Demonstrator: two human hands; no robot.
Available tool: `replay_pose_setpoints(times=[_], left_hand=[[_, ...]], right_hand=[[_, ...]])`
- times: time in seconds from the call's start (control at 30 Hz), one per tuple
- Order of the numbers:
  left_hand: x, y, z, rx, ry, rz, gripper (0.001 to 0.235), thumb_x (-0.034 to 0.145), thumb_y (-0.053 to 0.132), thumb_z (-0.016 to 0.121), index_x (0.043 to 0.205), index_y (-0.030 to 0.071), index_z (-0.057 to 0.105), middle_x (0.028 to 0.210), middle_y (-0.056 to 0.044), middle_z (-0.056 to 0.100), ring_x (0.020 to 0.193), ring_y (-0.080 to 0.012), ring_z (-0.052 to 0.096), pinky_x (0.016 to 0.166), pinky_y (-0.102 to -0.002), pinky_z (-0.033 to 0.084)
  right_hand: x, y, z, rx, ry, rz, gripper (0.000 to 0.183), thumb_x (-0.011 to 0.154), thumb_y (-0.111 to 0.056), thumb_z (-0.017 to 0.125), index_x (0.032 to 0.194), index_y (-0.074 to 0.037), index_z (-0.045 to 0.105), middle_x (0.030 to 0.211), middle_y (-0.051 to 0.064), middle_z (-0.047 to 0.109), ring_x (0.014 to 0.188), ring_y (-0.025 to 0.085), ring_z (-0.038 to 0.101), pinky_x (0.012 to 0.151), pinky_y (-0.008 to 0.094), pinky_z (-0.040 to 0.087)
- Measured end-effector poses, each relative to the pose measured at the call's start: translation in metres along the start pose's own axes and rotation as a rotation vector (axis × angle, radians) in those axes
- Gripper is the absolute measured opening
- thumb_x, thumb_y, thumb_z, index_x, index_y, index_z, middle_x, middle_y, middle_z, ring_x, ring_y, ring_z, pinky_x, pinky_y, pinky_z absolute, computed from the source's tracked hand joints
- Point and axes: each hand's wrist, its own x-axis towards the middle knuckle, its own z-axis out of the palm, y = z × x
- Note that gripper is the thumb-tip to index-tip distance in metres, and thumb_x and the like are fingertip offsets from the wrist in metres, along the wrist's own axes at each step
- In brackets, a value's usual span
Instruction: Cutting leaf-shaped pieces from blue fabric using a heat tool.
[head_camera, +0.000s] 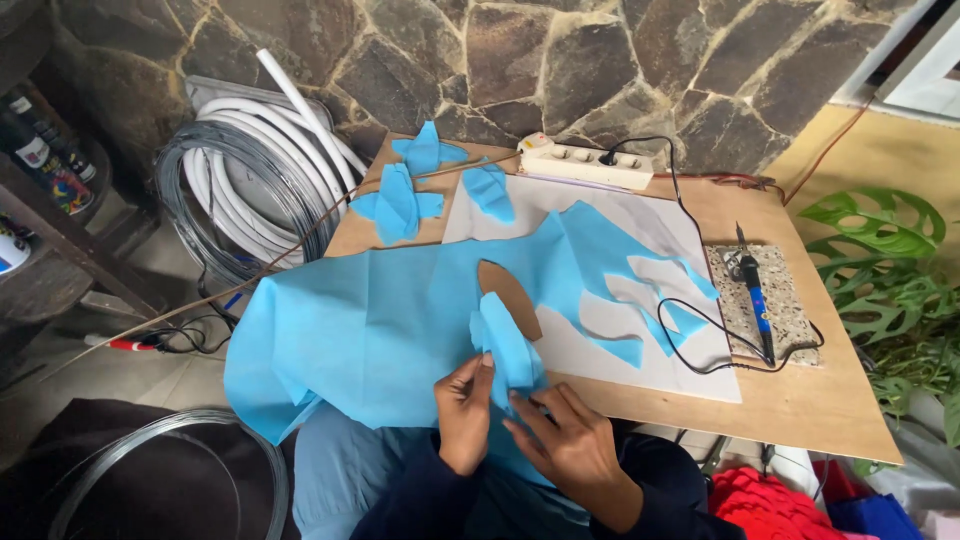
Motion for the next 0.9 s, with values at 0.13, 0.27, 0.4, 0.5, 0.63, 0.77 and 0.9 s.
replay_pose_setpoints(times=[0.13,0.27,0.4,0.5,0.63,0.77,0.9], left_hand=[[-0.008,-0.012,0.007,0.005,0.018,-0.023,0.032,0.088,0.020,0.053,0.059,0.008,0.049,0.054,0.007,0.034,0.057,-0.0045,0.030,0.050,-0.024,0.028],[-0.019,-0.017,0.016,0.124,0.030,0.056,0.020,0.084,0.019,0.058,0.069,0.006,0.058,0.056,0.006,0.036,0.056,-0.0041,0.030,0.047,-0.023,0.029],[-0.027,-0.002,0.027,0.200,0.002,0.255,0.021,0.083,0.019,0.057,0.087,0.003,0.069,0.059,0.000,0.060,0.055,-0.0038,0.048,0.047,-0.024,0.040],[-0.026,0.006,0.029,0.312,0.021,0.324,0.020,0.084,0.019,0.056,0.079,0.004,0.067,0.052,0.001,0.050,0.047,-0.0050,0.040,0.043,-0.024,0.033],[-0.028,-0.005,0.028,0.355,0.019,0.355,0.019,0.084,0.019,0.055,0.087,0.007,0.069,0.074,-0.004,0.068,0.051,-0.0068,0.056,0.044,-0.023,0.041],[-0.026,-0.007,0.028,0.365,0.014,0.410,0.022,0.084,0.017,0.054,0.065,0.008,0.059,0.050,0.001,0.044,0.045,-0.0071,0.034,0.041,-0.026,0.027],[-0.025,-0.001,0.028,0.368,0.064,0.408,0.021,0.083,0.014,0.054,0.063,0.007,0.056,0.051,0.000,0.040,0.047,-0.0072,0.031,0.042,-0.026,0.025]], right_hand=[[-0.013,0.011,0.010,0.171,0.027,0.164,0.033,0.075,-0.033,0.068,0.098,-0.011,0.062,0.094,0.006,0.055,0.078,0.019,0.059,0.062,0.031,0.050],[-0.012,0.013,0.014,0.346,0.209,0.420,0.016,0.078,-0.022,0.063,0.080,-0.007,0.059,0.098,0.009,0.055,0.070,0.015,0.060,0.060,0.025,0.051],[-0.009,0.014,0.007,0.613,0.281,0.545,0.026,0.083,-0.032,0.053,0.081,-0.006,0.056,0.103,0.011,0.057,0.078,0.016,0.061,0.060,0.025,0.050],[-0.008,0.012,0.009,0.583,0.312,0.523,0.044,0.090,-0.034,0.039,0.078,0.002,0.061,0.100,0.014,0.060,0.085,0.021,0.061,0.071,0.030,0.049],[-0.009,0.018,0.014,0.661,0.307,0.629,0.011,0.080,-0.012,0.058,0.083,-0.004,0.065,0.103,0.009,0.060,0.084,0.015,0.063,0.062,0.022,0.051],[-0.005,0.020,0.013,0.751,0.302,0.616,0.015,0.073,-0.013,0.067,0.084,-0.009,0.057,0.100,0.010,0.060,0.084,0.015,0.060,0.060,0.023,0.048],[-0.010,0.024,0.010,0.847,0.160,0.774,0.037,0.067,-0.011,0.074,0.099,-0.007,0.055,0.086,0.001,0.063,0.071,0.008,0.060,0.063,0.023,0.054]])
